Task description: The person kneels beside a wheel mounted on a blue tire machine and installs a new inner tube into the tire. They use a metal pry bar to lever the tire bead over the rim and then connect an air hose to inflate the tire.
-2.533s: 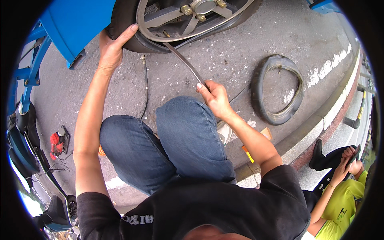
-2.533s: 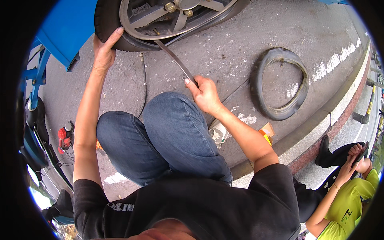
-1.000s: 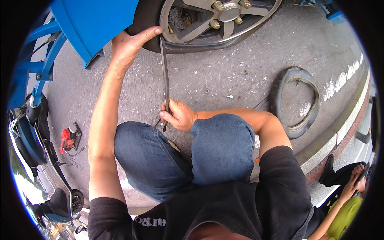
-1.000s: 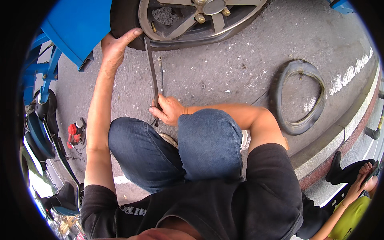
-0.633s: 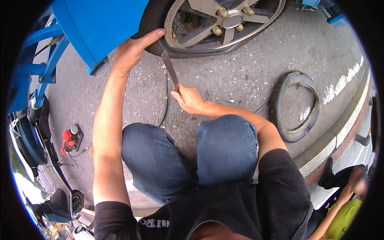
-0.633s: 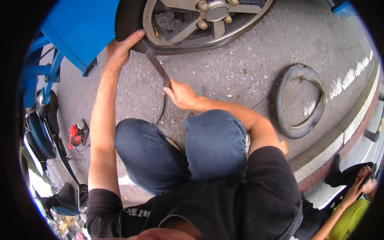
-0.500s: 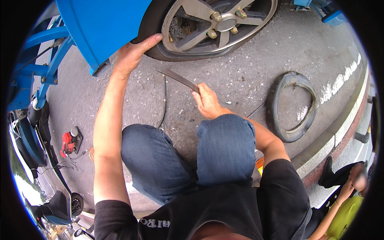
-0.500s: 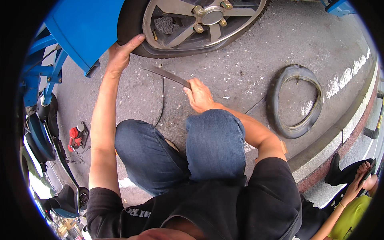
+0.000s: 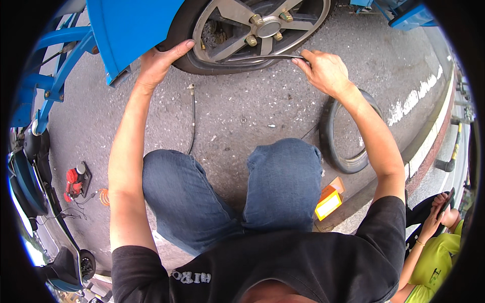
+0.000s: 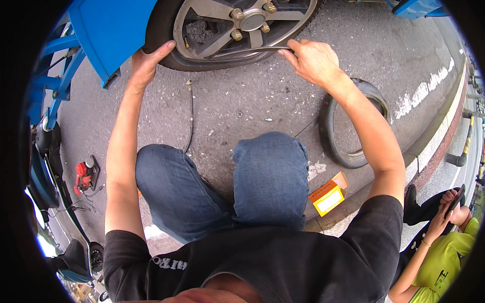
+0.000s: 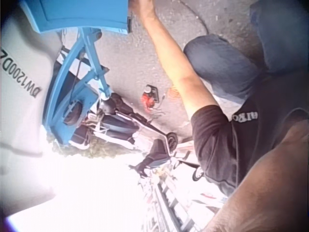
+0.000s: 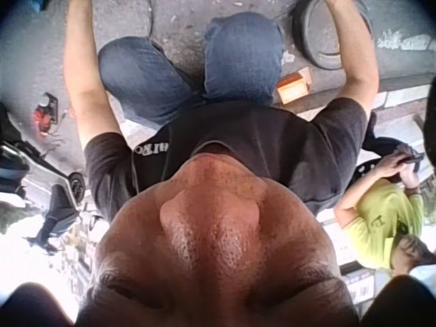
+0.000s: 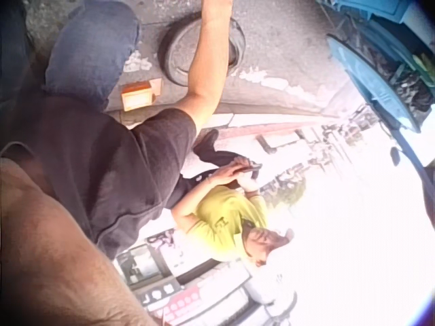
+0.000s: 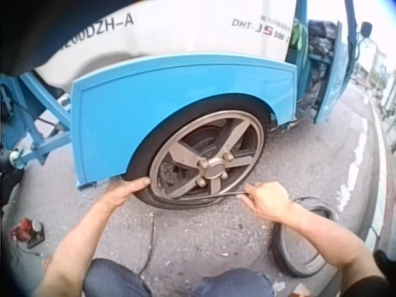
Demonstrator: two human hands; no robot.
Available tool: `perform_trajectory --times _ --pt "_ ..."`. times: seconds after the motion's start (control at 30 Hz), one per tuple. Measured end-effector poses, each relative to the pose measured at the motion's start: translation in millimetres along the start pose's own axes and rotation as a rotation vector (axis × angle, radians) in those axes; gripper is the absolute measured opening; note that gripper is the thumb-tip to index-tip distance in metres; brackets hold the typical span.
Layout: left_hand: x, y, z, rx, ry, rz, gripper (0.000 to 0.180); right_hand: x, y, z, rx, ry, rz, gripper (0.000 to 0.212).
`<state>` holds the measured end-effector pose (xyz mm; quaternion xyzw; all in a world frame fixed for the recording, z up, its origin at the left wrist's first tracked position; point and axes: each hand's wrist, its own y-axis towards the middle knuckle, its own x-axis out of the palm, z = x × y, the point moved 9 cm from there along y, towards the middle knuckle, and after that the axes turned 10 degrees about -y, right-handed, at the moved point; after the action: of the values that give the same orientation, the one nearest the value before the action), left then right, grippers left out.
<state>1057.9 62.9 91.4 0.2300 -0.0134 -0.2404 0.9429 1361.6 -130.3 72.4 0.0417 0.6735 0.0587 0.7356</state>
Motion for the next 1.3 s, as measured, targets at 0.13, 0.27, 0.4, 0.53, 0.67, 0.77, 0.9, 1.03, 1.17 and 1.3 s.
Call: perform_trajectory --times 0.13,0.27,0.4,0.53,0.67,0.77,0.9,1.03,1.17,1.3 --pt "-1.6 -0.1 0.3 0.019 0.021 0.029 0.072 8.5 25.0 -3.9 -0.064 -0.048 -0.043 0.043" --pt "-2.0 -1.7 -2.7 -0.019 -0.033 0.032 0.072 7.8 51.7 -2.5 -0.143 -0.107 -0.015 0.048" --pt "2.3 -1.3 -2.0 -0.034 0.068 -0.039 0.075 6.7 75.1 1.0 -0.202 -0.172 0.021 0.056" --pt "2.7 1.3 0.3 -0.027 0.059 -0.034 0.072 3.0 77.8 -5.4 -0.306 -0.222 0.188 0.054" --pt "5.9 -1.9 -4.8 -0.087 -0.016 -0.027 0.07 5.9 74.4 -6.0 -0.357 -0.218 0.296 0.05" --pt "3.2 -2.9 -5.4 -0.072 -0.096 0.055 0.065 5.3 73.8 -9.4 -0.394 -0.207 0.388 0.048" --pt "3.9 -3.1 -2.4 -0.048 -0.141 0.06 0.063 -7.6 64.7 -17.7 -0.456 -0.164 0.583 0.041" --pt "9.9 -2.9 -1.2 -0.081 -0.14 -0.028 0.064 -7.3 65.3 -19.1 -0.439 -0.178 0.565 0.042" --pt "7.8 -6.7 -4.9 -0.13 -0.15 0.019 0.066 -6.7 66.9 -17.8 -0.426 -0.147 0.549 0.043" --pt "7.7 -5.2 -3.8 -0.089 -0.242 0.035 0.065 -8.7 67.6 -17.5 -0.425 -0.136 0.582 0.043"
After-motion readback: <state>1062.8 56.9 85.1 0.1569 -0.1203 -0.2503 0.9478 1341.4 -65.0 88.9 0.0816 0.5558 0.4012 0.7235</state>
